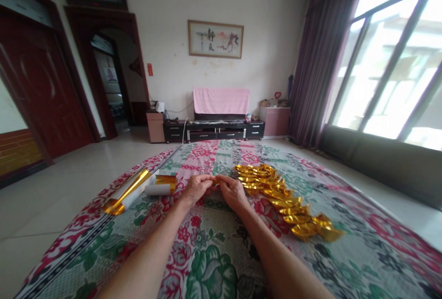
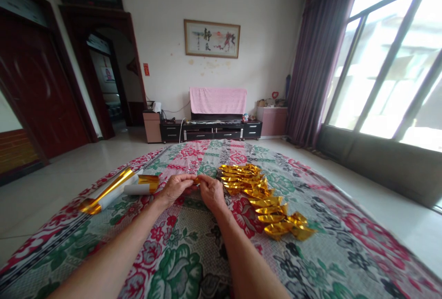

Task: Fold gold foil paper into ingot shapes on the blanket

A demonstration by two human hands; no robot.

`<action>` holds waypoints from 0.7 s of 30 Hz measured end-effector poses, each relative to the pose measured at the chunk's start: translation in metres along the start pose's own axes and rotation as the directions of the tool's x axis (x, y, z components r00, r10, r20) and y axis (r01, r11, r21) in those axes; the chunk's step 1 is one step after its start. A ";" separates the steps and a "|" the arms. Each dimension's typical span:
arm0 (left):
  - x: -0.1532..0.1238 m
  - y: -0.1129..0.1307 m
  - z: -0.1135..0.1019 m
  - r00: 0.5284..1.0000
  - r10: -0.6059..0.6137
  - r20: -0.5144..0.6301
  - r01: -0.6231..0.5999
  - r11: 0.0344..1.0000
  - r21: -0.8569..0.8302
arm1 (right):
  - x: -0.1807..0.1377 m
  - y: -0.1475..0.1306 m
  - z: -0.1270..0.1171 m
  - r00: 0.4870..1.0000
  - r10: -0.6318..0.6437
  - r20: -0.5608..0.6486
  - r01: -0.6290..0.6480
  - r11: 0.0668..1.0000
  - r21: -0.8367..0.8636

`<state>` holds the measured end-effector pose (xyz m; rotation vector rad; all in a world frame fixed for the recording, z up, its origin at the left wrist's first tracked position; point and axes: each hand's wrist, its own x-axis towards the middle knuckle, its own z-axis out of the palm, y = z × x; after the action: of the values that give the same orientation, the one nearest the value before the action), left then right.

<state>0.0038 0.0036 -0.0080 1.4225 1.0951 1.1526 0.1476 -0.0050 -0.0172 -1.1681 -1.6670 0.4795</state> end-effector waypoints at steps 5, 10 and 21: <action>0.000 0.001 0.001 0.999 -0.049 -0.013 0.049 0.998 -0.033 | 0.000 0.001 0.001 0.999 0.038 -0.031 -0.039 0.999 -0.001; 0.000 0.004 0.007 0.992 -0.100 -0.076 0.098 0.995 -0.033 | 0.001 0.003 0.002 0.999 0.026 -0.028 -0.027 0.999 -0.039; 0.001 0.003 0.015 0.986 -0.111 -0.126 0.104 0.993 -0.064 | 0.003 0.001 0.003 0.990 0.124 -0.066 -0.126 0.992 -0.022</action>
<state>0.0191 0.0023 -0.0061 1.2438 1.2048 1.2018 0.1452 -0.0012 -0.0171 -1.2995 -1.5551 0.4945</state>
